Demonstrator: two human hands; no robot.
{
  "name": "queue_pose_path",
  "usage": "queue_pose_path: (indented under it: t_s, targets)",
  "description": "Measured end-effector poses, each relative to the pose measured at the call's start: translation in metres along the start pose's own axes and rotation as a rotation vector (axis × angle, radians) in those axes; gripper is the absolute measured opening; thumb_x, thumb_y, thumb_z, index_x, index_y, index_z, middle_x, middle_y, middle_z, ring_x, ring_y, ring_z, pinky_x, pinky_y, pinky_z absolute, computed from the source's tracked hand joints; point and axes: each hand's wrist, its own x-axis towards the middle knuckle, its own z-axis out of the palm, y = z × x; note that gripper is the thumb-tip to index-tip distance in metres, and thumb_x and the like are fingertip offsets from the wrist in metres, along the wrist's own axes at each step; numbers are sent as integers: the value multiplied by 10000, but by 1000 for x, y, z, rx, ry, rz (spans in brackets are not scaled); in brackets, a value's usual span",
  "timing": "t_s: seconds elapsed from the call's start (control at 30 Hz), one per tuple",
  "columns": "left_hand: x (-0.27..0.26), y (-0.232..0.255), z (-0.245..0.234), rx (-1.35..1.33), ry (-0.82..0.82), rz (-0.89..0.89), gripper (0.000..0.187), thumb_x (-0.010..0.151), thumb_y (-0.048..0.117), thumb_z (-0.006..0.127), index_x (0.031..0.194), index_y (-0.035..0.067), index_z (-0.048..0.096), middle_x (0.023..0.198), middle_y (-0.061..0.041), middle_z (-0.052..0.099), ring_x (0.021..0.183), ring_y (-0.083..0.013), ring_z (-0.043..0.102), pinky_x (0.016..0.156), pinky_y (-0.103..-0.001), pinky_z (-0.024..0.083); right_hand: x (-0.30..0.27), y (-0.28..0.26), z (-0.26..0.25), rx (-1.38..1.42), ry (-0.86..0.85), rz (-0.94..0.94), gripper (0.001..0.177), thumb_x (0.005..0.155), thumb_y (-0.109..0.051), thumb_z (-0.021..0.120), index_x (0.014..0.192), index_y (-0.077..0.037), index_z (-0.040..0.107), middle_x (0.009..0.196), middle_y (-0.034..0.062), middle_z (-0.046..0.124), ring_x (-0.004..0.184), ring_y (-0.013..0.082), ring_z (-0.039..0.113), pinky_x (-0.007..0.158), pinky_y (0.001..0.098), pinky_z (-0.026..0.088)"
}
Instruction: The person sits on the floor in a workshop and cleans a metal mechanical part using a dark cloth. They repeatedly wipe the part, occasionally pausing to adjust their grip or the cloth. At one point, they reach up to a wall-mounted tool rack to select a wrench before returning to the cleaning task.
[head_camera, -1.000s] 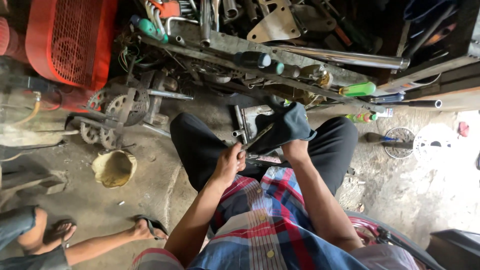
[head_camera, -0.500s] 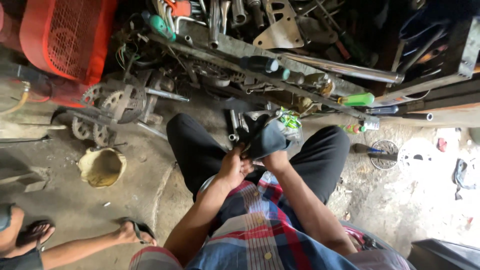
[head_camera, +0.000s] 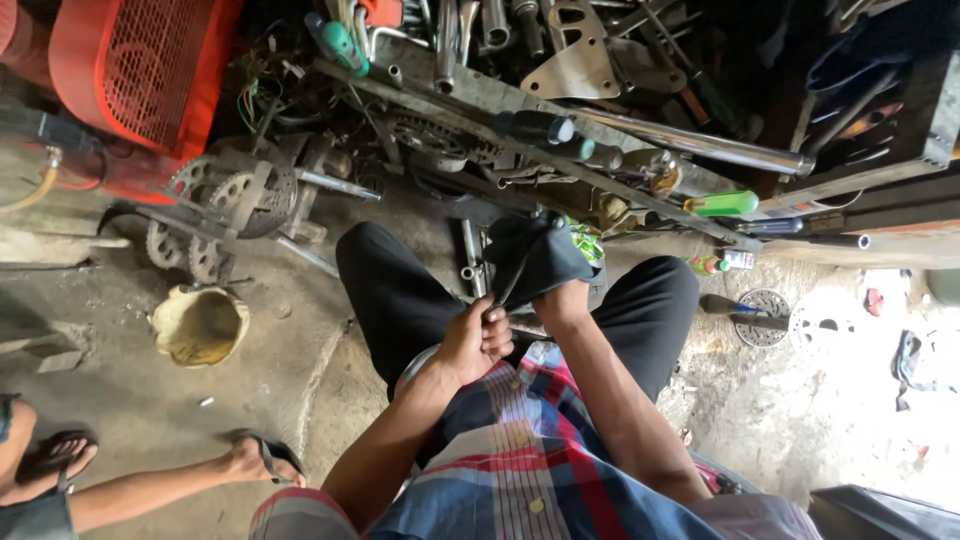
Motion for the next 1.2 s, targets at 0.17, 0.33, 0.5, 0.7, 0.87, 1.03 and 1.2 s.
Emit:
queue_pose_path:
  t_s: [0.17, 0.33, 0.5, 0.7, 0.87, 1.03, 1.2]
  targets:
    - [-13, 9, 14, -112, -138, -160, 395, 1090, 363, 414, 736, 190, 402, 585, 82, 270, 507, -72, 239, 521, -244, 259, 3, 10, 21, 1455, 397, 1078, 301, 1054, -416, 635, 977, -125, 623, 825, -18, 607, 706, 131, 574, 626, 308, 468]
    - [-24, 22, -1, -75, -179, -231, 437, 1086, 364, 443, 681, 209, 390, 565, 100, 251, 484, -54, 228, 482, -231, 242, 27, -21, -38, 850, 263, 570, 263, 931, -278, 744, 977, -63, 600, 838, 43, 623, 738, 176, 628, 676, 321, 526]
    - [-30, 27, -6, -213, -203, -301, 438, 1083, 364, 445, 678, 208, 384, 563, 101, 247, 487, -48, 230, 488, -223, 250, 32, -21, -53, 55, -11, -53, 342, 716, -73, 856, 950, -59, 608, 864, 116, 606, 790, 273, 624, 685, 365, 506]
    - [-21, 18, -5, -40, -86, -52, 408, 1064, 358, 437, 693, 192, 399, 580, 82, 280, 485, -66, 248, 489, -244, 258, 6, 10, -25, 724, -49, 120, 249, 937, -7, 685, 1173, -15, 606, 1063, 100, 651, 939, 210, 640, 823, 308, 541]
    - [-18, 25, -10, 651, 212, 489, 466, 1086, 387, 452, 687, 151, 398, 561, 47, 376, 480, -82, 322, 459, -285, 273, -22, 37, -6, 895, 23, 350, 334, 932, 11, 651, 1265, -2, 624, 1091, 98, 631, 959, 190, 602, 842, 288, 536]
    - [-13, 35, -17, 685, 154, 530, 464, 1077, 383, 475, 690, 146, 377, 562, 38, 366, 478, -80, 316, 452, -289, 262, 11, -1, -41, 461, -16, 29, 441, 728, 30, 825, 1120, -7, 625, 993, 62, 621, 878, 171, 609, 775, 295, 509]
    - [-18, 34, -4, 618, 165, 484, 462, 1060, 374, 480, 683, 117, 408, 549, 17, 387, 470, -96, 332, 463, -295, 266, 7, 10, -30, 755, -74, 181, 476, 651, 31, 874, 1013, -33, 571, 944, 23, 547, 836, 183, 507, 736, 290, 454]
